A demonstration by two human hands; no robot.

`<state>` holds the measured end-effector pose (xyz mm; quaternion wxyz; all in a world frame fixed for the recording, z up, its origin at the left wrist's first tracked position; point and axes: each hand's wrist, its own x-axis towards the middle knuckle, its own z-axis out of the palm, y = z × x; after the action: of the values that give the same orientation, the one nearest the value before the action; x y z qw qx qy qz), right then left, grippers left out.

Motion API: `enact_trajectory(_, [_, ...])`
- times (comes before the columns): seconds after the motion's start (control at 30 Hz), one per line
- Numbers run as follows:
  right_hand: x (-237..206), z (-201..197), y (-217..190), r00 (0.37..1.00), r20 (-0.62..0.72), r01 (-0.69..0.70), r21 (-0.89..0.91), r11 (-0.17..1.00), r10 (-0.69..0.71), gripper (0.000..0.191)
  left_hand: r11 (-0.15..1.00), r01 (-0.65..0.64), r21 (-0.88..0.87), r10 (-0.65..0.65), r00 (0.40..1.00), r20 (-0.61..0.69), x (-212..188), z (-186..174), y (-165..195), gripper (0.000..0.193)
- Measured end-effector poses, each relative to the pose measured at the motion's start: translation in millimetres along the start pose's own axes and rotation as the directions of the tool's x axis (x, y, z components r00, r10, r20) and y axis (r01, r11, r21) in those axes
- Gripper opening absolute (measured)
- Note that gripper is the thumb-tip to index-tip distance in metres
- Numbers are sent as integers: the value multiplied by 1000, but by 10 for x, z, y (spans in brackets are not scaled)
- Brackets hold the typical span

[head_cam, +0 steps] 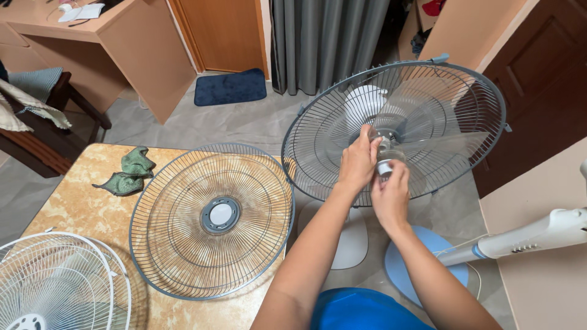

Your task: The person disassembles the front guard, blades, and rear guard from a white pedestal fan, lays the parts on a table, then reassembles the fan by refitting the blades, tightening the hub cap, and clipping the guard back on. They then adjust and reassemble a second gray pedestal fan, refitting its blades and hub cap.

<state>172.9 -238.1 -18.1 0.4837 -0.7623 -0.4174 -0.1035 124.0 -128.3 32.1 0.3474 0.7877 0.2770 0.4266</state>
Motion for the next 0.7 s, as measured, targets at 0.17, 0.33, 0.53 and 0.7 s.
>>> enact_trajectory(0.17, [180,20,81,781,325,-620,502,603,532,34,1000,-9,-2,9,1000,4,-9,-15,6,30])
enact_trajectory(0.33, [223,-11,51,640,459,-734,602,314,616,33,1000,9,-23,-9,1000,16,1,-26,30,28])
enact_trajectory(0.53, [65,27,-7,990,-9,-140,154,978,143,33,999,-18,-27,18,1000,4,-7,-34,48,27])
enact_trajectory(0.7, [203,114,474,708,477,-678,666,311,521,29,1000,14,-2,-14,1000,7,-13,-42,43,29])
